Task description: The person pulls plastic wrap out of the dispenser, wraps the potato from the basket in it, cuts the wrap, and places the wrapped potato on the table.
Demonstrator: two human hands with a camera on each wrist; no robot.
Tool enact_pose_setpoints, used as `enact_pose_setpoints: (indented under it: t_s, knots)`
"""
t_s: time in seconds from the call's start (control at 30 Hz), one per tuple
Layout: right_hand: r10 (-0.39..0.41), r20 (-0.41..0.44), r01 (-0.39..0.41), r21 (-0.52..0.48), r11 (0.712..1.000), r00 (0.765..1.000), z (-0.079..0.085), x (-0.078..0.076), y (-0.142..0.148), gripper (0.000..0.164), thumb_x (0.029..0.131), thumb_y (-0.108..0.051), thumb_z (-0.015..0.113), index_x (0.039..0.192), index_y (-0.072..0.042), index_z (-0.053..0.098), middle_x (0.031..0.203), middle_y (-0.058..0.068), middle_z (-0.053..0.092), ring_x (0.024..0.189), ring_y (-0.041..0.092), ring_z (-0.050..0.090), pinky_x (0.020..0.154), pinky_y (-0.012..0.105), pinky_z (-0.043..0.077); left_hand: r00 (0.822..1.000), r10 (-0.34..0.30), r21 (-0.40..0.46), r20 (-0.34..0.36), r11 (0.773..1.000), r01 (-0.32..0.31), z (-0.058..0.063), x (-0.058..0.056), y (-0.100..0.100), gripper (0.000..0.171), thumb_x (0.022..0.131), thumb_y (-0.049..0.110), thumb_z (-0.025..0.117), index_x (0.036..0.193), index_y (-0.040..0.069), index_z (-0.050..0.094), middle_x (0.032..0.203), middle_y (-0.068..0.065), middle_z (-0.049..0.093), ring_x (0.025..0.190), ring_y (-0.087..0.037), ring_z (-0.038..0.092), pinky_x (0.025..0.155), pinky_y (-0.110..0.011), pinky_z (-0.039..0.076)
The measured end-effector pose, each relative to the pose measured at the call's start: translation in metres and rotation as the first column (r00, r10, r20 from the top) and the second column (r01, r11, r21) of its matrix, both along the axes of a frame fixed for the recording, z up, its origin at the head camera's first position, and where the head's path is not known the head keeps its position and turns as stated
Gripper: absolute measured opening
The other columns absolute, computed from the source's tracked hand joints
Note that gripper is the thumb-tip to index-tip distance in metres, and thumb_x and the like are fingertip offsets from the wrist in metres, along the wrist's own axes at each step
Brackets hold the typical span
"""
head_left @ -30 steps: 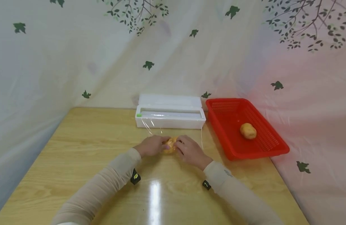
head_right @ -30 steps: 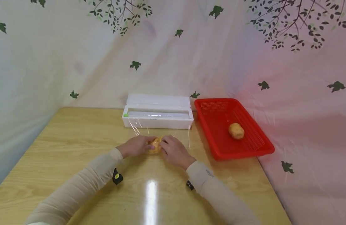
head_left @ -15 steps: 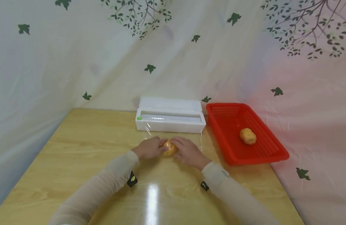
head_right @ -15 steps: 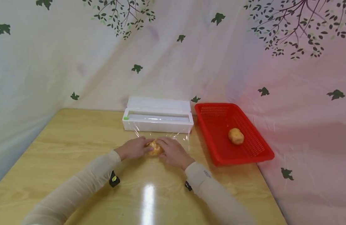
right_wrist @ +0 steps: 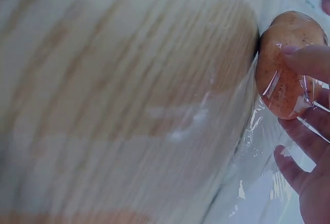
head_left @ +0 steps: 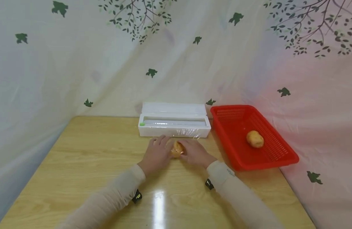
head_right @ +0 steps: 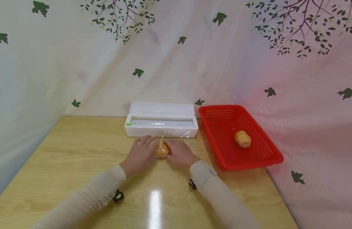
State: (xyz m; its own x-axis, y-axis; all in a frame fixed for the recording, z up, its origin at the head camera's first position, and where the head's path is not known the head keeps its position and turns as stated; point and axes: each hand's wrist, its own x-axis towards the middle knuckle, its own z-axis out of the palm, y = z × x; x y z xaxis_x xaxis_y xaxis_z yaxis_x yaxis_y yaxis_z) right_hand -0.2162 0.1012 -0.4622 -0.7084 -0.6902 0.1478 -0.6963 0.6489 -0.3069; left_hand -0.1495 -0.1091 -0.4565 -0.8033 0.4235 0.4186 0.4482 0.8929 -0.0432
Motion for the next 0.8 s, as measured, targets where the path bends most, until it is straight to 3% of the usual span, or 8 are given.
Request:
enact_pose_setpoints:
  t_s: [0.07, 0.17, 0.33, 0.47, 0.6, 0.7, 0.8]
  knots:
    - [0.012, -0.007, -0.012, 0.016, 1.0, 1.0, 0.003, -0.001, -0.001, 0.066, 0.088, -0.03, 0.079, 0.144, -0.011, 0.051, 0.139, 0.006, 0.059, 0.128, 0.028, 0.054, 0.111, 0.045, 0.039, 0.996, -0.037, -0.054, -0.087, 0.998, 0.032, -0.003, 0.0, 0.006, 0.068, 0.081, 0.041, 0.081, 0.134, 0.006, 0.058, 0.128, -0.014, 0.058, 0.127, -0.036, 0.051, 0.097, -0.058, 0.043]
    - [0.023, -0.014, -0.023, 0.029, 0.999, 1.0, 0.005, -0.001, -0.002, 0.064, 0.088, -0.029, 0.078, 0.143, -0.011, 0.051, 0.138, 0.007, 0.06, 0.127, 0.028, 0.055, 0.11, 0.045, 0.039, 0.987, -0.055, -0.124, -0.149, 0.992, 0.037, -0.011, -0.004, 0.011, 0.074, 0.076, 0.045, 0.085, 0.132, 0.004, 0.06, 0.122, -0.013, 0.058, 0.125, -0.035, 0.052, 0.096, -0.057, 0.043]
    - [0.02, -0.016, -0.02, 0.02, 1.0, 1.0, 0.003, -0.006, 0.0, 0.064, 0.088, -0.03, 0.075, 0.143, -0.01, 0.051, 0.139, 0.007, 0.06, 0.128, 0.028, 0.054, 0.111, 0.046, 0.038, 0.98, -0.06, -0.196, -0.19, 0.98, 0.022, -0.015, -0.015, 0.015, 0.057, 0.087, 0.037, 0.076, 0.129, 0.003, 0.06, 0.115, -0.011, 0.06, 0.115, -0.031, 0.056, 0.093, -0.051, 0.045]
    - [-0.011, -0.036, 0.012, 0.031, 0.999, 0.999, 0.005, -0.008, 0.004, 0.067, 0.087, -0.033, 0.076, 0.146, -0.013, 0.05, 0.154, 0.007, 0.045, 0.142, 0.028, 0.039, 0.116, 0.05, 0.031, 0.987, -0.062, -0.201, -0.146, 0.979, 0.032, -0.013, -0.024, 0.019, 0.046, 0.093, 0.035, 0.069, 0.126, 0.003, 0.06, 0.115, -0.011, 0.061, 0.11, -0.03, 0.056, 0.092, -0.051, 0.045]
    - [-0.034, -0.11, 0.038, 0.035, 0.999, 0.993, 0.01, 0.002, 0.004, 0.066, 0.085, -0.028, 0.077, 0.145, -0.014, 0.052, 0.154, 0.011, 0.04, 0.143, 0.03, 0.034, 0.115, 0.053, 0.03, 0.998, -0.048, -0.14, -0.051, 0.989, 0.041, -0.013, -0.027, 0.016, 0.057, 0.091, 0.05, 0.07, 0.125, 0.005, 0.06, 0.116, -0.011, 0.062, 0.111, -0.031, 0.056, 0.095, -0.056, 0.042]
    - [0.016, -0.16, 0.0, 0.103, 0.995, 0.987, 0.013, 0.011, 0.0, 0.072, 0.086, -0.024, 0.075, 0.15, -0.01, 0.045, 0.149, 0.013, 0.043, 0.138, 0.034, 0.038, 0.114, 0.054, 0.031, 1.0, -0.025, -0.097, -0.006, 0.995, 0.024, -0.012, -0.03, 0.01, 0.063, 0.086, 0.058, 0.072, 0.124, 0.008, 0.062, 0.117, -0.008, 0.064, 0.114, -0.031, 0.055, 0.096, -0.058, 0.04]
    - [0.073, -0.175, -0.036, 0.206, 0.978, 0.982, 0.012, 0.016, -0.005, 0.084, 0.088, -0.026, 0.072, 0.157, -0.007, 0.029, 0.155, 0.013, 0.036, 0.141, 0.035, 0.034, 0.114, 0.055, 0.028, 1.0, -0.012, -0.073, 0.029, 0.997, 0.014, -0.009, -0.035, 0.006, 0.066, 0.085, 0.061, 0.071, 0.126, 0.01, 0.064, 0.12, -0.006, 0.064, 0.117, -0.03, 0.054, 0.095, -0.058, 0.039]
